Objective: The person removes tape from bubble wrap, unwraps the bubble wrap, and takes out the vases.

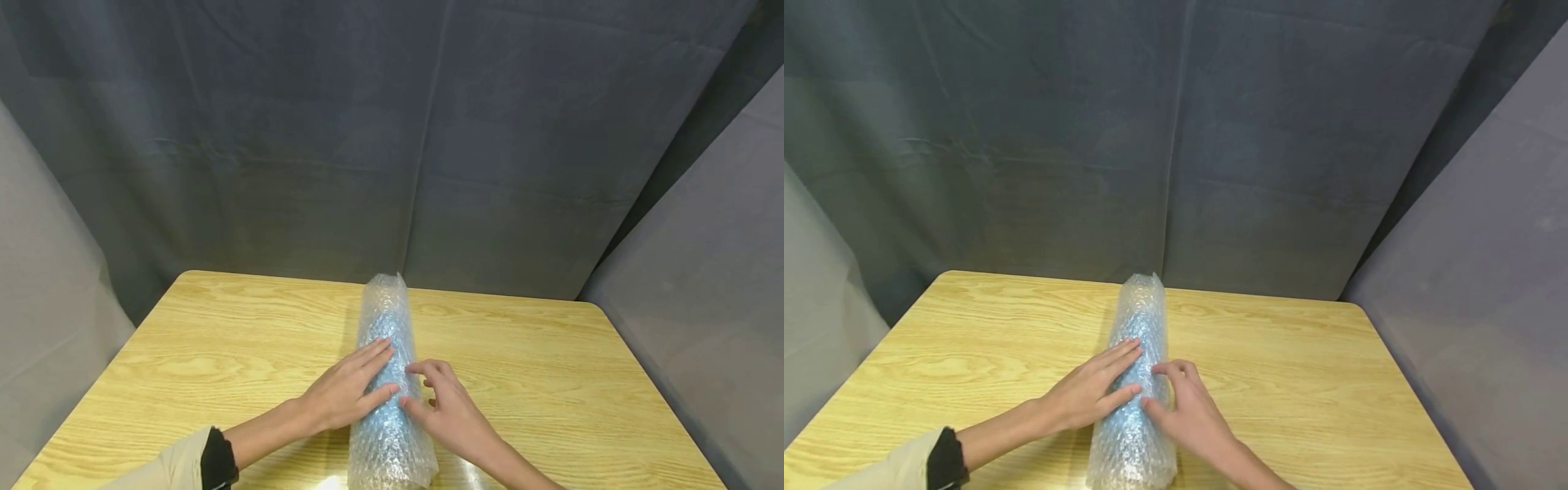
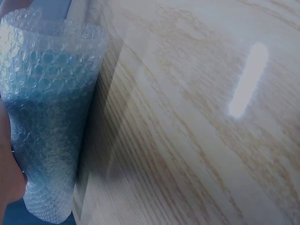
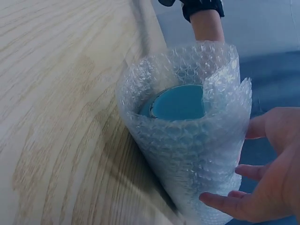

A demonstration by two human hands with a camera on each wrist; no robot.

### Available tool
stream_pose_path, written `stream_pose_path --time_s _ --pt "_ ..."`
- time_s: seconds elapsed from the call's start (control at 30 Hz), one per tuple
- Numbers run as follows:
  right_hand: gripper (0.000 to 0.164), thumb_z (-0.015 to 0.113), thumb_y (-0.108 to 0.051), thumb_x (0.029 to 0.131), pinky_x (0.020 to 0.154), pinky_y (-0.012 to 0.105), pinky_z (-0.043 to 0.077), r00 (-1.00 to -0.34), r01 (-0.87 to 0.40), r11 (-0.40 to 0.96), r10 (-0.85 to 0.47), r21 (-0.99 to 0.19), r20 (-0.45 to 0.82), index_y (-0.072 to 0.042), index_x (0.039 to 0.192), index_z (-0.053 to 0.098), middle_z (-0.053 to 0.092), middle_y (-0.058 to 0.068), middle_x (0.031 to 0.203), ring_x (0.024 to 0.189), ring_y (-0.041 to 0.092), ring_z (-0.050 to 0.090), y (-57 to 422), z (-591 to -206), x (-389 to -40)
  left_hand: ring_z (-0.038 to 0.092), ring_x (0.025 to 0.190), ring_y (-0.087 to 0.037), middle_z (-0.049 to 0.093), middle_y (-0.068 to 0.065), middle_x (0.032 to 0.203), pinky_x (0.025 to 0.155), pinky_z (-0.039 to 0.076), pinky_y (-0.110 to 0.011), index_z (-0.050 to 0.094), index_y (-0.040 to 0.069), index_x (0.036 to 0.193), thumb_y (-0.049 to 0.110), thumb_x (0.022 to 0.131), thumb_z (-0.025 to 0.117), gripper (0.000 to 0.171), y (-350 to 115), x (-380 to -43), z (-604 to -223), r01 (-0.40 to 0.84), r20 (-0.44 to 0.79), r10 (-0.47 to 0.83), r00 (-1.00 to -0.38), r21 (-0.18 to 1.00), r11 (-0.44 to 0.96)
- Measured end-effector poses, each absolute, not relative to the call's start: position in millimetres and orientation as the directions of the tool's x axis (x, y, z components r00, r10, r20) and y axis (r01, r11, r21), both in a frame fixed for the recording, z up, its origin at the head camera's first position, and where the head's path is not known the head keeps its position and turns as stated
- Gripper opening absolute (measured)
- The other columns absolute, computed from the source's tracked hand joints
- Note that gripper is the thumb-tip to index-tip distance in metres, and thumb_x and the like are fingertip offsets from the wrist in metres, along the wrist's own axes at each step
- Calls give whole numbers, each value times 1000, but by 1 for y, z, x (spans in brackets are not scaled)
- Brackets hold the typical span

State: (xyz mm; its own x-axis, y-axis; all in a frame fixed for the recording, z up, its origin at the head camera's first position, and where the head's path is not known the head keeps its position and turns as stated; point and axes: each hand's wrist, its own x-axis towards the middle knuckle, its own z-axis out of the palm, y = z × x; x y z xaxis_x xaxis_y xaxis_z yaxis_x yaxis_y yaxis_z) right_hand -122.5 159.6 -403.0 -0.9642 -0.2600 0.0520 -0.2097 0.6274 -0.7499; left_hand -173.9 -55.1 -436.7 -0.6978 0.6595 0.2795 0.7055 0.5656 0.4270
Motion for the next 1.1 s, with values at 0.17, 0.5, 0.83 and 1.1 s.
stream_pose_path --time_s 0.17,0.5,0.83,1.1 --pt "43 73 -32 91 80 43 58 -946 -295 673 -303 -678 111 -9 125 64 56 10 123 105 25 57 158 -400 -119 27 146 -29 32 -14 159 117 28 -47 39 1 151 52 105 40 69 -56 -174 -437 698 279 651 -705 436 568" --pt "36 72 -25 92 75 37 60 -935 -334 687 -326 -645 138 -5 122 66 61 9 119 101 23 60 158 -398 -120 27 146 -30 32 -15 159 117 27 -48 40 1 151 51 105 41 68 -56 -175 -438 695 283 647 -708 440 568" --pt "25 67 -14 93 63 23 55 -901 -429 723 -384 -541 202 -4 116 71 65 7 107 78 10 59 156 -396 -124 27 146 -30 31 -15 159 117 27 -47 39 0 151 52 105 40 69 -56 -174 -436 692 274 651 -708 455 561" --pt "17 72 -11 90 59 19 54 -840 -536 750 -427 -386 335 -5 106 75 72 8 100 71 8 65 155 -398 -126 27 146 -30 31 -16 158 117 26 -46 39 0 151 51 105 41 69 -56 -173 -436 699 288 650 -704 447 559"
